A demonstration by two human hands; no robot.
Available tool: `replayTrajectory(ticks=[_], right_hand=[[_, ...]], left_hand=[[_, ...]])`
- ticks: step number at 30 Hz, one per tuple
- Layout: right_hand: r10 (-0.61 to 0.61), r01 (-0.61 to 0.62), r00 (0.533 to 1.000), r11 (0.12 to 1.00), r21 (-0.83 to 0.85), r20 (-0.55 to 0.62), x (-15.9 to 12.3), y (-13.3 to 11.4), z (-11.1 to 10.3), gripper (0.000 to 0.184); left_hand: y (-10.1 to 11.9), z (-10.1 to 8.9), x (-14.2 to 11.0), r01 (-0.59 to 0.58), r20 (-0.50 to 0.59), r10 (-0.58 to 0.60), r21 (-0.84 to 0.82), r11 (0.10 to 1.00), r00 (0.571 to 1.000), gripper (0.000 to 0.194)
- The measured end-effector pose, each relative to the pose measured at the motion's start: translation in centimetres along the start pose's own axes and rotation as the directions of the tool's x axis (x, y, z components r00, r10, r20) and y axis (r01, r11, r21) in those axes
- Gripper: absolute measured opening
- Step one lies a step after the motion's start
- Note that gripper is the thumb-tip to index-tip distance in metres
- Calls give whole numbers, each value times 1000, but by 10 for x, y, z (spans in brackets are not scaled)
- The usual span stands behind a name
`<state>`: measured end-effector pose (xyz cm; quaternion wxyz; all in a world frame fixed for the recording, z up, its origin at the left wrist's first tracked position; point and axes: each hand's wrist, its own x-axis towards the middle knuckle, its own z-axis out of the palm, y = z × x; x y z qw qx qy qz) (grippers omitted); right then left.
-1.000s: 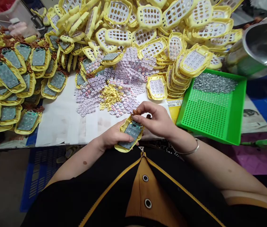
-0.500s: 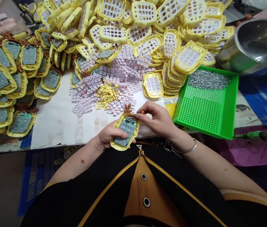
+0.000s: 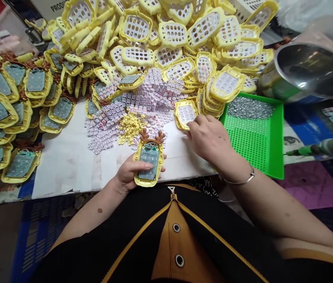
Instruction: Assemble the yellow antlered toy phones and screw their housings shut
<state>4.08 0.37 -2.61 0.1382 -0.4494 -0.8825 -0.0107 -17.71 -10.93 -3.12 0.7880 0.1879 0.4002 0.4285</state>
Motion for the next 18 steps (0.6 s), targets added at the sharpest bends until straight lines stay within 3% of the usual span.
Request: replayTrajectory(ticks=[4,8,11,15,18], right_hand=[[-60,82,995,958,-274,85,5,0,3,25],[-111,92,993,936,-339,-37,-1,-2,-3,21],[-213,160,971,918,-363,-111,-11,-9,-11,17],[-436,378,889,871,-314,-139,-31,-31,-19,22],[-590,544,778,804,-240,-216,-46,-45,-20,26]], left_hand=[[3,1,0,-48,-11,47,-23,999,999,45],[8,2,3,-63,-37,61,-55,997,997,40],[13,4,7,-162,-80,155,-87,983,985,40],[16,11,11,-268,-142,260,-42,963,955,49],[13,16,11,-278,-157,269,-34,960,950,56]])
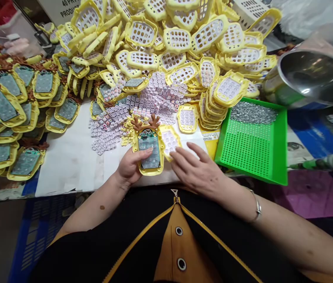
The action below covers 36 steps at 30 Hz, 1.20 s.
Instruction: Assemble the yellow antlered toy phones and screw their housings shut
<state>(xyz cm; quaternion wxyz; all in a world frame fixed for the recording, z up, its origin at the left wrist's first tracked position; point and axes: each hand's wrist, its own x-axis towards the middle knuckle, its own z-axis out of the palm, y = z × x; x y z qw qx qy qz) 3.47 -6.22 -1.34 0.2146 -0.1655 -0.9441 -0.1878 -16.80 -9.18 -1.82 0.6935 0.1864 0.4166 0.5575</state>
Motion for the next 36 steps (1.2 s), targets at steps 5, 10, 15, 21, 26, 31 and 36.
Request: replayTrajectory(ticks=[5,10,15,21,26,31,36], right_hand=[[-32,72,985,970,233,-168,-12,-8,0,17],[681,-369,713,159,916,169,-18,-10,19,28],[117,-306,714,-835,458,690,-5,-28,37,65],[25,-183,754,-952,246,656,-2,-39,42,75],[168,-95,700,-941,324,694,-7,-33,45,79],[334,-139,596,-853,503,730,3,-18,41,76],[408,-273,564,-728,629,718,21,-15,41,89]], left_hand=[[0,0,-9,31,-31,-32,-32,999,999,40],[2,-5,-15,44,-92,-54,-107,993,994,26],[0,-1,-18,101,12,-101,-71,992,995,33],[-5,1,-18,128,67,-126,-37,991,990,43],[-2,0,-16,62,22,-62,-9,998,998,53],[6,-2,-14,-56,-17,55,-109,992,998,56],[7,-1,-8,-56,-118,35,-179,982,992,56]])
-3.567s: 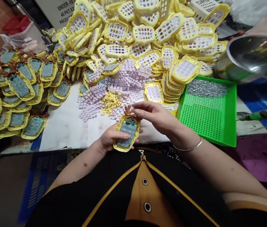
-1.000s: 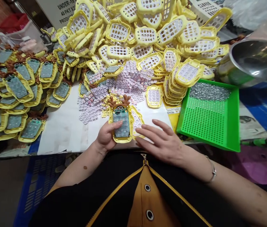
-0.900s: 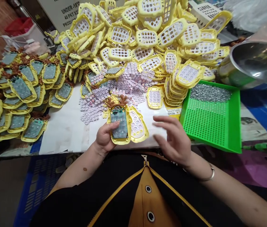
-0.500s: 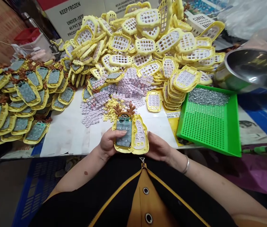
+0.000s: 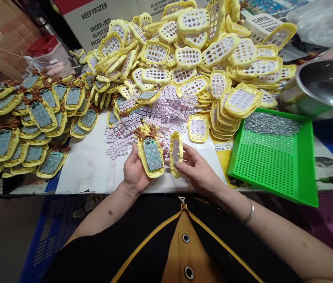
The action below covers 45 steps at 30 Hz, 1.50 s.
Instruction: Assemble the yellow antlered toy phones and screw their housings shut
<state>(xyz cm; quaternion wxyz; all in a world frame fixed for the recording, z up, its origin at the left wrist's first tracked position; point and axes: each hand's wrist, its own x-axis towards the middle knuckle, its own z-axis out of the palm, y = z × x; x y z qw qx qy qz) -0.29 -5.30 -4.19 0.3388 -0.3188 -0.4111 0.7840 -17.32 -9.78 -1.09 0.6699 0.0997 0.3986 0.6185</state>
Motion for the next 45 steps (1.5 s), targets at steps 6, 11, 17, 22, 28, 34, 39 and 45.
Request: replayTrajectory(ticks=[6,11,17,22,28,34,39,45], right_hand=[[2,-3,1000,995,-103,-10,5,-2,13,89],[22,-25,1000,993,-115,-21,5,2,23,88],[-3,2,1000,996,-89,-4,5,8,26,89],[-19,20,1000,994,-107,15,5,15,21,90],[-101,109,993,985,-137,60,3,21,15,87],[-144,154,986,980,-126,87,4,26,9,88],[-92,105,987,990,-93,133,3,22,7,85],[-28,84,872,992,-93,488,-3,4,6,57]], left_hand=[[-6,3,3,-48,-24,49,28,998,999,44],[-11,9,1,-152,17,151,80,985,988,49],[-15,13,-1,-149,-1,151,171,974,988,56],[-19,15,-3,-154,11,156,219,964,988,63],[-17,17,-9,-185,68,173,269,945,983,62],[-16,18,-10,-184,85,165,320,929,983,63],[-11,15,-8,-230,118,200,374,898,973,55],[-1,4,-2,7,121,-30,184,983,992,69]])
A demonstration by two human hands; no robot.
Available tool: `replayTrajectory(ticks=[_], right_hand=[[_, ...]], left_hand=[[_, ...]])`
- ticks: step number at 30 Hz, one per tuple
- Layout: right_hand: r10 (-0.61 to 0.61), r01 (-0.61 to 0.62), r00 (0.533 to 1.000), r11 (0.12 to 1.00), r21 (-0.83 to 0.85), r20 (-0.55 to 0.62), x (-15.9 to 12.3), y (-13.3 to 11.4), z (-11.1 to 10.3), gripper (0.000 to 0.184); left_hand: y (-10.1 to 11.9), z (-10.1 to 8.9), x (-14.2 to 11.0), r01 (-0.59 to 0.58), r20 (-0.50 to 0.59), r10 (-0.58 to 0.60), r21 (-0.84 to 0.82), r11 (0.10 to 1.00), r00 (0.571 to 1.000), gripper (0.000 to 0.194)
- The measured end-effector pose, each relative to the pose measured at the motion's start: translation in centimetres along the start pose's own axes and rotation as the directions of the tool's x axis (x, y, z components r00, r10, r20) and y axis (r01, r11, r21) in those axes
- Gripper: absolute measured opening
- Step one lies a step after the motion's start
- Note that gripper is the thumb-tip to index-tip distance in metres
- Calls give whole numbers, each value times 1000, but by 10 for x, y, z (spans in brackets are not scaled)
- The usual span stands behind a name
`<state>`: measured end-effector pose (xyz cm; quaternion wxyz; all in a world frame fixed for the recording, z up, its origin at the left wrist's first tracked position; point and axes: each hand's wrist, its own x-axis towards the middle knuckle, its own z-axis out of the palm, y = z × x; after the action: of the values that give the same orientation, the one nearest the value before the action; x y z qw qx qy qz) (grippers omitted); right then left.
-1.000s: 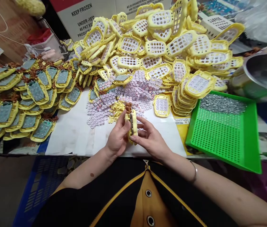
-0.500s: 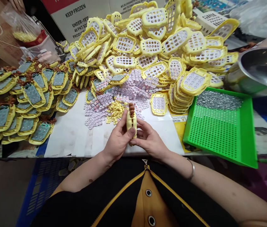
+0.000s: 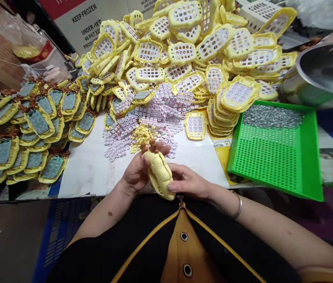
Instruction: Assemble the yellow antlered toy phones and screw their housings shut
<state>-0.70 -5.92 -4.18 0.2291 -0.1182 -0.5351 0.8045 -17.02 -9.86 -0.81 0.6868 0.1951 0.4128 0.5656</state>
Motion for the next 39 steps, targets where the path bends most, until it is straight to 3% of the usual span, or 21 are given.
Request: replayTrajectory(ticks=[3,5,7,9,14,19,24,30,36,39], right_hand=[[-74,59,997,943,-328,-32,-2,-7,3,55],[-148,31,977,816,-577,-157,-3,-9,6,54],[-188,-44,949,714,-699,-252,-4,-11,9,46],[-184,-66,946,692,-719,-265,-5,-13,10,39],[-86,-38,981,791,-611,-172,-7,-17,7,40],[-113,-80,964,742,-665,-241,-8,-14,3,42],[-92,-9,988,776,-630,-127,-14,-14,0,42],[-213,37,965,684,-728,-152,-15,-14,-3,44],[-382,214,924,504,-837,6,-19,-18,1,32],[-360,227,933,528,-818,26,-22,-22,0,27]], left_hand=[[-3,2,1,32,-60,-34,-33,999,998,56],[-7,7,1,-35,-126,30,-32,999,992,47],[-8,13,2,-78,-156,74,-26,997,985,42],[-8,16,2,-74,-147,72,-10,997,986,40],[-5,14,-3,7,-68,-2,66,998,998,50],[-4,14,-4,-18,-91,24,69,997,996,45],[-4,16,-5,52,-13,-51,82,995,999,44],[-10,23,-8,47,-60,-43,61,997,997,59],[-12,22,-12,72,-11,-72,48,996,997,64],[-10,23,-14,96,23,-98,93,991,995,63]])
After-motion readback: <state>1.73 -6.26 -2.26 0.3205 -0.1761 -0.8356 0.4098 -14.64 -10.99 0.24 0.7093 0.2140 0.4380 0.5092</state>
